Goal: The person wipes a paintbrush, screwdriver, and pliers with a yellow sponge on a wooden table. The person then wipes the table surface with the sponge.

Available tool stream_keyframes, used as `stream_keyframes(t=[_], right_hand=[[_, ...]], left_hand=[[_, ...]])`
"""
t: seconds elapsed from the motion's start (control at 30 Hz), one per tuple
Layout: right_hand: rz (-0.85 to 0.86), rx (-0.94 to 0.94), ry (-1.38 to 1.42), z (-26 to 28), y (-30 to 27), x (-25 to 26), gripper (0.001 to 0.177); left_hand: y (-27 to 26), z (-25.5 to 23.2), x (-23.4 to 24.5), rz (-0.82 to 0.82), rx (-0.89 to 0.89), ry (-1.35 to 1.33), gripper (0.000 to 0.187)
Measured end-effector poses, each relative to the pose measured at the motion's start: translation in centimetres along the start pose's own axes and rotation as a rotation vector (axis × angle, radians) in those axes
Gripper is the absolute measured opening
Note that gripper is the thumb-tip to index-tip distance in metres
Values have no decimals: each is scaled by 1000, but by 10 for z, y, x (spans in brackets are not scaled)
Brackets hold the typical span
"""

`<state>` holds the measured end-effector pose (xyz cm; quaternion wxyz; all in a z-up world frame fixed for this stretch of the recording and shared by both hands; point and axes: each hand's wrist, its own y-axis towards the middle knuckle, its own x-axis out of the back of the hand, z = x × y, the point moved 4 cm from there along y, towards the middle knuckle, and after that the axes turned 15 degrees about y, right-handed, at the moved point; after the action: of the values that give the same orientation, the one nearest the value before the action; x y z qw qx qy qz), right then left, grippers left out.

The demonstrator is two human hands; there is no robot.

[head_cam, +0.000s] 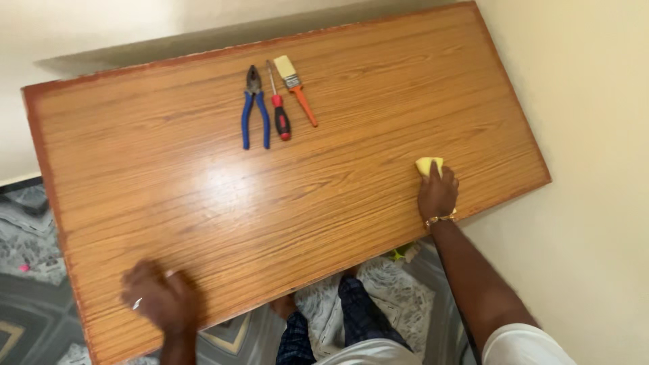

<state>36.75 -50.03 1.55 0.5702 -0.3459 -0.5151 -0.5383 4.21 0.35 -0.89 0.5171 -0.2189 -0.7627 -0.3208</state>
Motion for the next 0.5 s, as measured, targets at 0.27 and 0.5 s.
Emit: stream_keyframes(t=[0.27,0.5], right_hand=[[308,500,443,177,-107,-66,38],[79,273,282,-51,18,-50,43]], left_hand=[[15,-281,-56,198,-398,-476,42],[36,-381,-81,173,-447,-160,45]])
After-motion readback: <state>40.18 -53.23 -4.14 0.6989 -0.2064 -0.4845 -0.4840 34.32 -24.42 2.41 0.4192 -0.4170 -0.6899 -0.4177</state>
